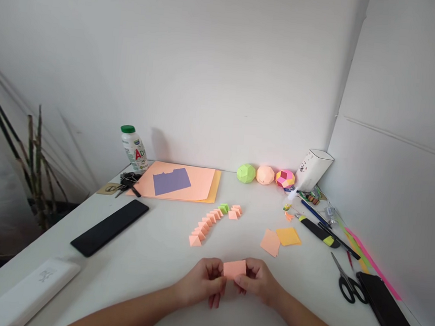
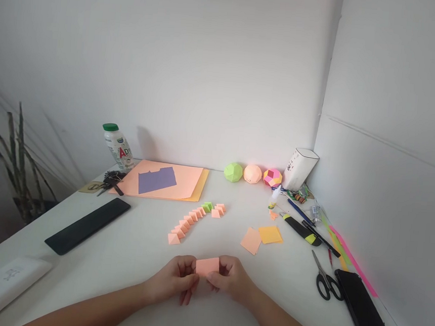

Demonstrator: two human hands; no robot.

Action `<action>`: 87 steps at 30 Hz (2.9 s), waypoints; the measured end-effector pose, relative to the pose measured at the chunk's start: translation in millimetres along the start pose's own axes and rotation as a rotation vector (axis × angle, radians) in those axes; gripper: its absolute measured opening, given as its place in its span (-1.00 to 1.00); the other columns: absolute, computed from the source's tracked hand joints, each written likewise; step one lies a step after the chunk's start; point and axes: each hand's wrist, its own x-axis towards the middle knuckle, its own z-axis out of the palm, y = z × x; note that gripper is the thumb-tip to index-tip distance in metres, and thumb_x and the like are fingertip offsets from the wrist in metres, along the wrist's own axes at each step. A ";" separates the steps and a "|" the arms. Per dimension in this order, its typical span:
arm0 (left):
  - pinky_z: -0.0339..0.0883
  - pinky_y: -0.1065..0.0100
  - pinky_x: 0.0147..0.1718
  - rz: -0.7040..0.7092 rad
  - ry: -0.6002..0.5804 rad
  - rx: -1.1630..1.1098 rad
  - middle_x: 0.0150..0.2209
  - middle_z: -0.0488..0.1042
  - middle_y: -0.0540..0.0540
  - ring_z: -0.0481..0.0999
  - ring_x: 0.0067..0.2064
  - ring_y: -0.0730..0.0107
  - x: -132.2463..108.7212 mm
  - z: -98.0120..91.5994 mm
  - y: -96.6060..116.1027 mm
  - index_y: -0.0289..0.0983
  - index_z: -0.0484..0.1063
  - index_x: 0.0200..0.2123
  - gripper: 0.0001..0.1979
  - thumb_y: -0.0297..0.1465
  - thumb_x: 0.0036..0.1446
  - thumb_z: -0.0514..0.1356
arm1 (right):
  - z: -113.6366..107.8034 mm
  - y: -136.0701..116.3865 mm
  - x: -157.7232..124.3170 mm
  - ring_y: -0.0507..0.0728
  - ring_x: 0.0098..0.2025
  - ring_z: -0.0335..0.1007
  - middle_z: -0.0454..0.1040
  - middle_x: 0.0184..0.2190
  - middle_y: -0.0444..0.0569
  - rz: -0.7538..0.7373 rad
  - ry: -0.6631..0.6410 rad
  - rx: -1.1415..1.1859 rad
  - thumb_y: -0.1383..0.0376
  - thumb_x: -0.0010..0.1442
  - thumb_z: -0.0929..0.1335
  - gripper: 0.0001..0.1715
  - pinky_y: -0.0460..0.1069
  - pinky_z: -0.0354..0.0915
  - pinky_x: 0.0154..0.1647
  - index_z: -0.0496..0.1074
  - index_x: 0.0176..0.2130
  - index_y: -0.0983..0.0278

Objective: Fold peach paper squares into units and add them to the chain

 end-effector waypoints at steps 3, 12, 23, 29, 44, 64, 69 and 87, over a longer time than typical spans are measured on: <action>0.19 0.53 -0.77 0.007 -0.009 -0.094 -0.64 0.42 0.04 0.41 -0.70 0.48 0.6 -3.1 -1.9 -0.28 0.19 -0.53 -0.84 -0.44 -0.02 0.16 | -1.7 1.3 0.4 0.00 -0.57 0.25 0.37 -0.60 -0.14 0.003 0.023 0.029 0.25 0.04 0.37 -0.81 -0.09 0.23 -0.53 0.35 -0.46 0.34; 0.28 0.49 -0.72 0.060 -0.013 -0.213 -0.50 0.43 -0.03 0.46 -0.60 0.44 -1.0 -5.6 3.7 -0.28 0.21 -0.36 -0.75 -0.20 0.19 0.05 | 2.5 -0.4 0.8 -0.01 -0.65 0.26 0.34 -0.66 -0.17 -0.021 0.074 -0.150 0.23 0.11 0.34 -0.77 -0.11 0.23 -0.63 0.36 -0.48 0.34; 0.33 0.46 -0.67 0.026 0.022 -0.104 -0.46 0.39 -0.02 0.44 -0.56 0.47 -2.4 -2.7 8.5 -0.31 0.27 -0.37 -0.68 -0.14 0.11 0.14 | 6.5 0.5 -0.2 -0.03 -0.68 0.27 0.33 -0.64 -0.16 -0.110 0.119 -0.257 0.21 0.14 0.31 -0.73 -0.13 0.24 -0.68 0.40 -0.50 0.32; 0.35 0.43 -0.66 0.031 0.022 -0.108 -0.44 0.39 0.00 0.43 -0.57 0.49 -1.9 -2.8 6.2 -0.30 0.27 -0.33 -0.70 -0.18 0.07 0.20 | 6.5 2.6 0.1 -0.03 -0.69 0.26 0.34 -0.65 -0.16 -0.109 0.137 -0.273 0.19 0.16 0.30 -0.72 -0.13 0.24 -0.68 0.40 -0.49 0.31; 0.34 0.43 -0.66 0.043 0.019 -0.096 -0.48 0.36 0.04 0.41 -0.59 0.51 -3.3 -0.7 7.3 -0.30 0.26 -0.32 -0.66 -0.15 0.04 0.21 | 6.3 5.2 -0.9 -0.05 -0.70 0.24 0.33 -0.63 -0.15 -0.151 0.153 -0.365 0.17 0.20 0.28 -0.68 -0.14 0.23 -0.68 0.40 -0.48 0.30; 0.28 0.45 -0.64 0.042 0.034 -0.023 -0.62 0.37 0.07 0.40 -0.63 0.49 -3.6 0.5 8.1 -0.29 0.24 -0.34 -0.67 -0.13 0.08 0.17 | 6.4 3.9 -0.7 0.00 -0.63 0.21 0.34 -0.61 -0.10 -0.306 0.145 -0.539 0.20 0.22 0.25 -0.68 -0.11 0.21 -0.65 0.44 -0.47 0.26; 0.26 0.46 -0.64 0.055 0.021 -0.020 -0.64 0.38 0.08 0.38 -0.65 0.50 -3.2 -0.2 5.8 -0.29 0.24 -0.33 -0.68 -0.14 0.08 0.17 | 6.3 4.3 -0.4 0.00 -0.65 0.21 0.34 -0.60 -0.11 -0.299 0.153 -0.539 0.21 0.21 0.25 -0.68 -0.10 0.21 -0.63 0.45 -0.48 0.27; 0.28 0.46 -0.60 0.083 0.014 0.005 -0.58 0.39 0.05 0.38 -0.59 0.52 -5.3 1.5 7.5 -0.30 0.26 -0.29 -0.70 -0.17 0.11 0.16 | 4.8 -6.9 -4.7 0.00 -0.49 0.23 0.39 -0.44 -0.10 -0.135 0.005 -0.366 0.22 0.13 0.31 -0.74 -0.13 0.16 -0.53 0.44 -0.20 0.31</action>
